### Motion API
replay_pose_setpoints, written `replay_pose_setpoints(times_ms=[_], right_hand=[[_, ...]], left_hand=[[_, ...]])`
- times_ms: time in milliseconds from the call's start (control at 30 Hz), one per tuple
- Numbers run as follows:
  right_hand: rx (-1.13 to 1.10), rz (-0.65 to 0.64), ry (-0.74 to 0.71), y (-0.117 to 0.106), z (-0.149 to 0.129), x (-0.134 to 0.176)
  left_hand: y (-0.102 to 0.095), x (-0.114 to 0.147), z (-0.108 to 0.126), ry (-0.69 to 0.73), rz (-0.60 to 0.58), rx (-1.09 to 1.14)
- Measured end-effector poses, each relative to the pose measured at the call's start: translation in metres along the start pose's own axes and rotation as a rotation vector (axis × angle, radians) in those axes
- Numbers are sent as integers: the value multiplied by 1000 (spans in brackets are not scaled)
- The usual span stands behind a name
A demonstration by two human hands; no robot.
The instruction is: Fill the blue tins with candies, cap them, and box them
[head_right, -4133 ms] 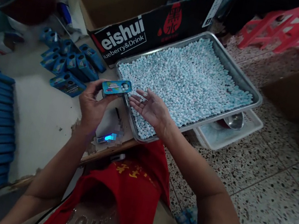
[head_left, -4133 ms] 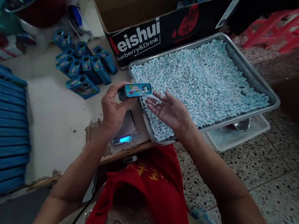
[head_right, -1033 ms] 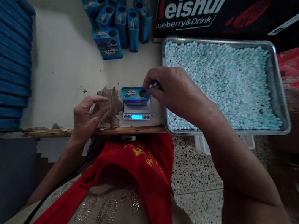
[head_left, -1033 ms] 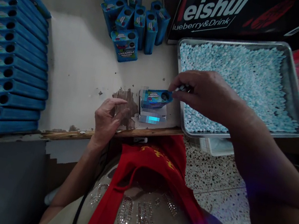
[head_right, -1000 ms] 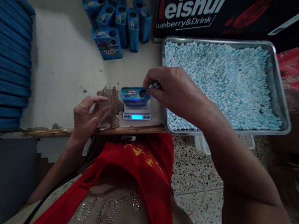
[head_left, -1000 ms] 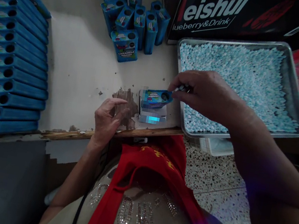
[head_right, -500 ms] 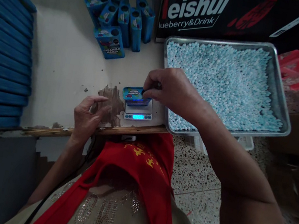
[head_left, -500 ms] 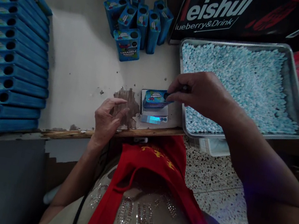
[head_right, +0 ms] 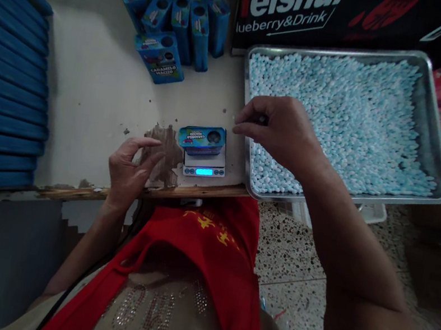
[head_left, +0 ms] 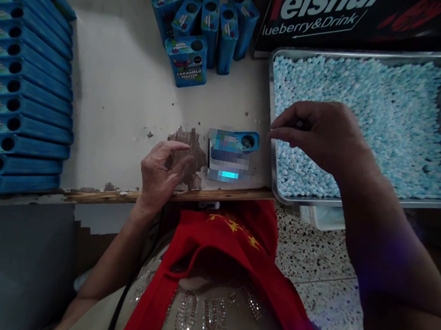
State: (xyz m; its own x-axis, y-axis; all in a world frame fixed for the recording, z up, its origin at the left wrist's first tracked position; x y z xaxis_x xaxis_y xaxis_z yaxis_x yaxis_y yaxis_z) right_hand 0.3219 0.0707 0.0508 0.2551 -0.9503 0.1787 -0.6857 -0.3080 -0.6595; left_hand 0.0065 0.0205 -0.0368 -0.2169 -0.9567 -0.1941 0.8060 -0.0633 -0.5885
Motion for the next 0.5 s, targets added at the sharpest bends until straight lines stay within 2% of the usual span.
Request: replay_pose_setpoints(times_ms=[167,267,400,500], right_hand=[[-166,52,43,8,41,-13],[-335,59,73,12,50,-12],[-501,20,51,8,32,-1],[-478,-32,24,6,9,7]], left_hand=[[4,-10,15,42,-7,-40],[6,-15,24,76,-4,-48],[12,-18,25,42,-29,-44],[17,-17,26,53,-28,-8]])
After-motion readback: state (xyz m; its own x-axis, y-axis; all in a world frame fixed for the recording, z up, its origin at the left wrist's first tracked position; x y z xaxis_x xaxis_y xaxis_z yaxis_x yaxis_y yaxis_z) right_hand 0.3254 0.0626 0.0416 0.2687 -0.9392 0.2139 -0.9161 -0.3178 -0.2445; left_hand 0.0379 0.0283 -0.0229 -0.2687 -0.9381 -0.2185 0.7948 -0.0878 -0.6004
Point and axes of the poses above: each hand's wrist, its own x-axis away from the middle knuckle, its own y-axis out of the palm, z = x × y, the point moved 7 cm from there along -x, towards the middle knuckle, and after that the axes turned 11 degrees about -z, right-handed, at the moved point
